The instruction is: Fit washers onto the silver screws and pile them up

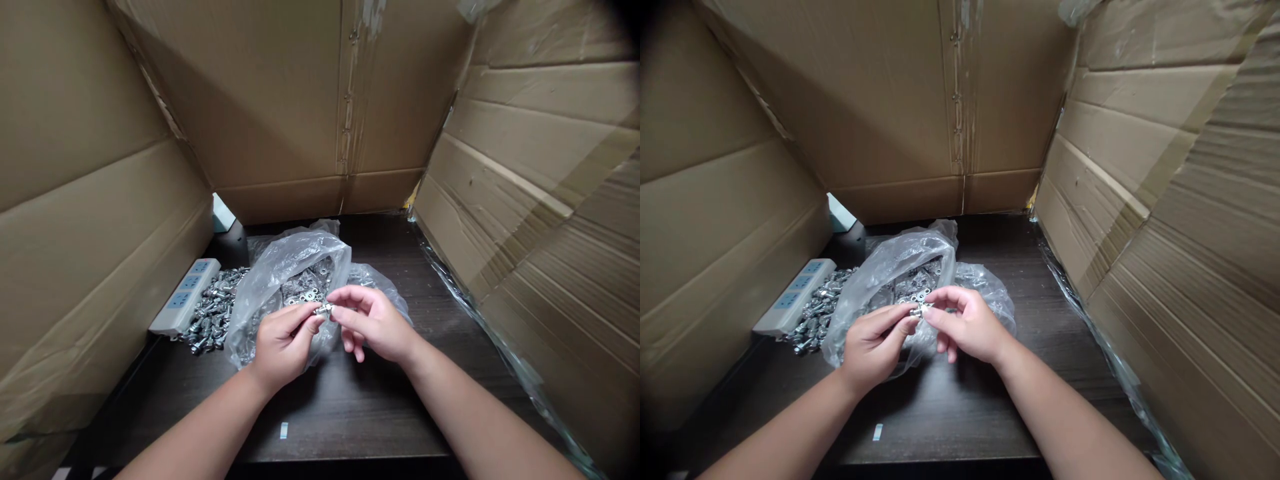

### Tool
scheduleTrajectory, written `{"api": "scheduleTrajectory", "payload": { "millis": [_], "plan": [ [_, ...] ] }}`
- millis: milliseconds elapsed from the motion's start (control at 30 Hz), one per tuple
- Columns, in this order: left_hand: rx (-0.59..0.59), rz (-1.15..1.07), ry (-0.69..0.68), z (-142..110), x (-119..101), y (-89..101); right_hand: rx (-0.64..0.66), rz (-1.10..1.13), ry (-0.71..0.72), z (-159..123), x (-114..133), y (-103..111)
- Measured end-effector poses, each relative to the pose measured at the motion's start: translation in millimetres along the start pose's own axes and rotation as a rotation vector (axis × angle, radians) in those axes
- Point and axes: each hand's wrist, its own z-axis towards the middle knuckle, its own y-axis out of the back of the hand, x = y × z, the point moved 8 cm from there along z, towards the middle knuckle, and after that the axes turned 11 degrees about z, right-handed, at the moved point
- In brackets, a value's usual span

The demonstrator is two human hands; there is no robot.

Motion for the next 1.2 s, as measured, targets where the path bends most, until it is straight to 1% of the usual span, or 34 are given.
{"api": "scheduleTrajectory", "payload": {
  "millis": [100, 200, 500, 633, 767, 833, 900, 1033, 1200],
  "plan": [
    [-0.011, -0.013, -0.031, 0, -2, 1.5, 0.033, -0.002, 0.013, -1, 1, -4],
    [-0.024, -0.014, -0.071, -2, -5, 2.4, 0.033, -0.007, 0.008, -1, 0, -4],
    [0.017, -0.009, -0.092, -1, -7, -0.2, 0.042, -0.090, -0.047, -1, -2, -2],
    [0.024, 0.001, -0.111, 0, -11, 0.2, 0.092, -0.097, -0.102, -1, -5, -7],
    [0.015, 0.011, -0.124, 0, -13, 0.7, 0.053, -0.068, -0.183, 0, -14, -4],
    [0.008, 0.021, -0.112, 1, -12, 0.7, 0.016, -0.023, -0.166, 1, -13, -2],
    [0.014, 0.019, -0.095, 0, -10, -0.1, -0.001, 0.018, -0.115, 1, -9, -1],
    [0.013, 0.016, -0.085, 0, -7, -0.1, 0.031, 0.024, -0.043, -1, -2, -5],
    [0.006, 0.021, -0.093, 0, -8, 0.5, 0.033, 0.011, -0.045, -1, -3, -4]
  ]
}}
